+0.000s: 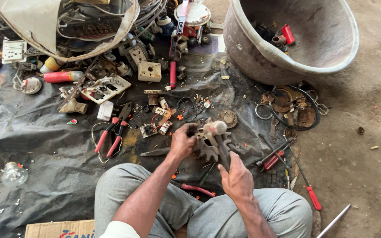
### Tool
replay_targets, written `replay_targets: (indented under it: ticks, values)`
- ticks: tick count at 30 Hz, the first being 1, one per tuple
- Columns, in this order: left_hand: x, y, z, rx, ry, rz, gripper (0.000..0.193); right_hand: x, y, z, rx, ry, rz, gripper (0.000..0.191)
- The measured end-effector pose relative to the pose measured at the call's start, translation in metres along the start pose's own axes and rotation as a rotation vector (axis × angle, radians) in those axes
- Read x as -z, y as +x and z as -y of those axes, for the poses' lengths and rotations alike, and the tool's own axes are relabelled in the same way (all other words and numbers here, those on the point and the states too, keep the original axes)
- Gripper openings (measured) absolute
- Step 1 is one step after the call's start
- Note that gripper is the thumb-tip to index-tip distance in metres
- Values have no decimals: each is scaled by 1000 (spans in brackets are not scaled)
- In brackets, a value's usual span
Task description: The person disassembles a mechanical gear assembly using a hammer and a punch-like tool while sitting on a floor covered with various discarded electronic and mechanical components.
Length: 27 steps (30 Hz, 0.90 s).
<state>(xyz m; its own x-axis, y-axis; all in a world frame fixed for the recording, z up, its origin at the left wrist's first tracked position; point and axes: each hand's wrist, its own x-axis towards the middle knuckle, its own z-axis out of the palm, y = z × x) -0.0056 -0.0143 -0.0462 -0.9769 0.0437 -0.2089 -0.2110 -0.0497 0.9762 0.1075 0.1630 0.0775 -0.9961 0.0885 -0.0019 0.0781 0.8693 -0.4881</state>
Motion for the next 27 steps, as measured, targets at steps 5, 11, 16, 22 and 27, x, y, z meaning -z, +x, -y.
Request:
replay_targets:
  ticks: [5,11,16,22,27]
  values:
    - [0,5,-4,250,-158,-51,41,-3,-3,6,127,37,-121,66]
    - [0,4,-14,250,-157,-89,40,4,1,3,-11,7,33,68]
    - [-1,0,-16,322,-201,-57,38,5,-2,3,235,59,-241,62]
    - [5,4,-17,237,-10,-125,43,3,2,5,53,58,2,65]
    - [6,3,-12,205,81,-134,41,1,-1,7,170,130,-196,61]
